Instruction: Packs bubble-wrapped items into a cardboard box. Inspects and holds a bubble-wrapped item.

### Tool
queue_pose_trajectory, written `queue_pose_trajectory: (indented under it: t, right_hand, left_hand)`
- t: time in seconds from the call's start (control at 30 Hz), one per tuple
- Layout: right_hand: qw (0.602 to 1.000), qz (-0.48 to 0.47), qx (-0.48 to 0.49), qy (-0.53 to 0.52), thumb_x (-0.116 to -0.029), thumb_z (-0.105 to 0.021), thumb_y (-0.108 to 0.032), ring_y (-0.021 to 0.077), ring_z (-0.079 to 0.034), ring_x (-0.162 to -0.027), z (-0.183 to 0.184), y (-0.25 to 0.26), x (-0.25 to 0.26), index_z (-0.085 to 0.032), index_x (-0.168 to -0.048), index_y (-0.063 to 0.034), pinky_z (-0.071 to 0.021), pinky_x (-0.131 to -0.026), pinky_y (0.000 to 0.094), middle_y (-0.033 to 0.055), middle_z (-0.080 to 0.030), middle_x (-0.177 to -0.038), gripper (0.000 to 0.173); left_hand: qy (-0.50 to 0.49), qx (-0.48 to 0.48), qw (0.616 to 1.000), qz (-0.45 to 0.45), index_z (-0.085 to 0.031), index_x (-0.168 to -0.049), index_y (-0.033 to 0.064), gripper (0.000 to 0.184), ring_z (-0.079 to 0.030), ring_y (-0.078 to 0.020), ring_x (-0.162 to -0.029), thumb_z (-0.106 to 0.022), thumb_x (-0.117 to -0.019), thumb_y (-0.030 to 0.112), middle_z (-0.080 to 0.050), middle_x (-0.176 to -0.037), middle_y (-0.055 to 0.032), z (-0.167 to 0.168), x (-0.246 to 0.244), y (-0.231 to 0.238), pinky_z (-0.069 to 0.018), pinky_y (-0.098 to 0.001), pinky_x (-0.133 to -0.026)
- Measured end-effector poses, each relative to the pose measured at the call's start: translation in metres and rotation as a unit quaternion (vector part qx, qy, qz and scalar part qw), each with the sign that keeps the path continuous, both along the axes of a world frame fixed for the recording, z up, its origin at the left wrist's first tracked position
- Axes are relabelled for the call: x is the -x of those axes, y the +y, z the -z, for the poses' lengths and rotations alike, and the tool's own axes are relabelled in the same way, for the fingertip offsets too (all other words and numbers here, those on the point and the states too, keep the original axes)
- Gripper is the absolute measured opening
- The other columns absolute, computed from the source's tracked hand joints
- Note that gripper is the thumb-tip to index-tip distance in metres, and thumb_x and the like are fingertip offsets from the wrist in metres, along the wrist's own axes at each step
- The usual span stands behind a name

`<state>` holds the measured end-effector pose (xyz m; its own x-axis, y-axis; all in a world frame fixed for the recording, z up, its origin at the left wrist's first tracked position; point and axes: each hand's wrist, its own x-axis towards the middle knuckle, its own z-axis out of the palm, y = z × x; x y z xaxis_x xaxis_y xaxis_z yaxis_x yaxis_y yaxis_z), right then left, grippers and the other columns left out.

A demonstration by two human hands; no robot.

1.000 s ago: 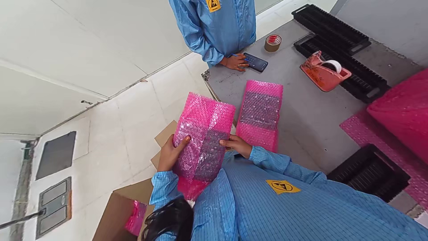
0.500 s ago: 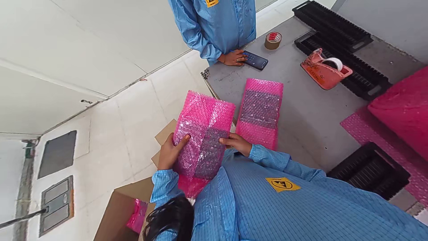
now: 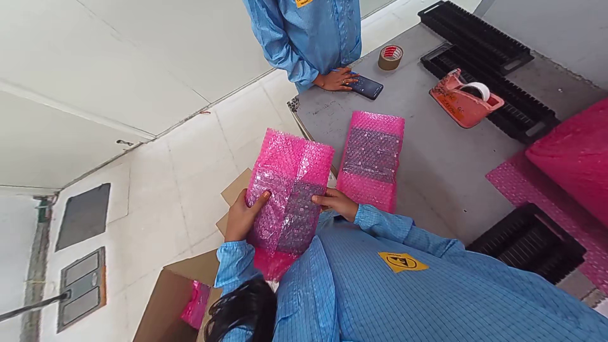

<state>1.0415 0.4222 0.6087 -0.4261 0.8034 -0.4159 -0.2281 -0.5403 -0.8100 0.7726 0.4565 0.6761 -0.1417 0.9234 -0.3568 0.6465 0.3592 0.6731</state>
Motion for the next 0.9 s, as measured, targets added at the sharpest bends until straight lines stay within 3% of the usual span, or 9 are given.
queue_pose_trajectory:
  t: [0.9]
  right_hand:
    - [1.000,-0.009,-0.003,0.010,-0.1051,-0.057,-0.019,0.0070,-0.066,-0.097,-0.0016,-0.0026,0.0008,-0.056,-0.131,0.0009,-0.0548,-0.086,0.0270,0.0064,-0.067,-0.111,0.032]
  left_hand:
    - [0.001,-0.004,1.000,-0.010,-0.056,-0.133,0.0002,0.066,-0.066,-0.0352,-0.106,-0.068,-0.0904,0.049,-0.067,-0.113,-0.0247,0.0028,0.0031,-0.0075,-0.0490,-0.0602,-0.093]
